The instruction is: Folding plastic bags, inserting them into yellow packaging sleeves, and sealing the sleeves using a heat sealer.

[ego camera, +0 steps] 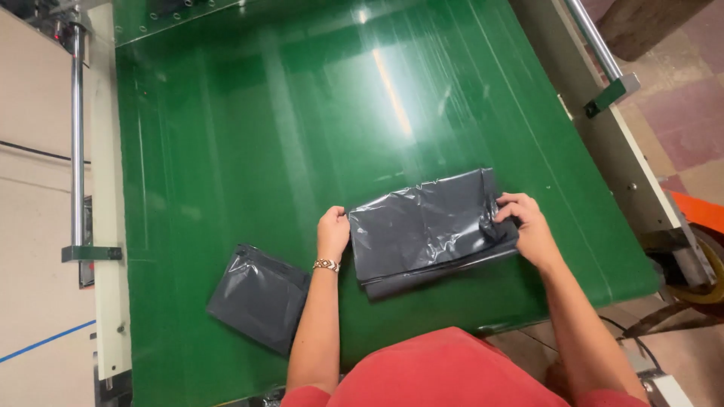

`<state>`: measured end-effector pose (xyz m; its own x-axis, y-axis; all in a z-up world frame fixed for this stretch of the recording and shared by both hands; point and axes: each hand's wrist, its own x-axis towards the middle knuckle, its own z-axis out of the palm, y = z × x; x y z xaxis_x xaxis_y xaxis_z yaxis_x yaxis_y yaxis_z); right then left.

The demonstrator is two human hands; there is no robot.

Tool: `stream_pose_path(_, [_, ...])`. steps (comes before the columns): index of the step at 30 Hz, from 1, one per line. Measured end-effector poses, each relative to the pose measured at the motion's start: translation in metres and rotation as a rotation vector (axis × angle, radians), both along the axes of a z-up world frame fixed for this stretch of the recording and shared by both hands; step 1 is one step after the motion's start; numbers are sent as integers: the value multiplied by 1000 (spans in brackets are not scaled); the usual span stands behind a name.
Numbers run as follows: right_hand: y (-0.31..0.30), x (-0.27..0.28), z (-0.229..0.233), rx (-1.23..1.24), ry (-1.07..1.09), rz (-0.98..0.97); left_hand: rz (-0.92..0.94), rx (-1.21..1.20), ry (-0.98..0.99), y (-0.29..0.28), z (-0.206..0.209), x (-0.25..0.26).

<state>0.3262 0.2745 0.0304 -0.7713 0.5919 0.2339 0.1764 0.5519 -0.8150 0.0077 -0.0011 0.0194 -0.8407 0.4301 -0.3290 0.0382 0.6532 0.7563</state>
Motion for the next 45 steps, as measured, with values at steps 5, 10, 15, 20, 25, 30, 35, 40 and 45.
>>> stream_pose_path(5, [9,-2,14,200,-85,-265,57,-126,282,-3,1,8])
stream_pose_path(10, [-42,-105,40,419,101,-135,-333,-47,1146,55,13,52])
stream_pose_path(15, [-112,-150,7,548,-51,31,-602,-198,806,53,48,113])
stream_pose_path(20, [-97,-99,7,693,-324,-4,-724,-347,633,14,58,128])
stream_pose_path(25, [-25,-58,-18,696,-557,-293,-724,-375,608,-21,67,130])
stream_pose_path(30, [-75,-42,39,648,-487,-84,-850,-132,926,-70,58,141])
stream_pose_path(35, [-181,-16,9,539,-292,488,-1052,148,1123,-57,62,153])
stream_pose_path(40, [-193,26,-9,350,59,518,-1263,192,120,-7,104,146])
stream_pose_path(45, [-184,64,-3,-199,-29,376,-983,132,-637,45,48,86])
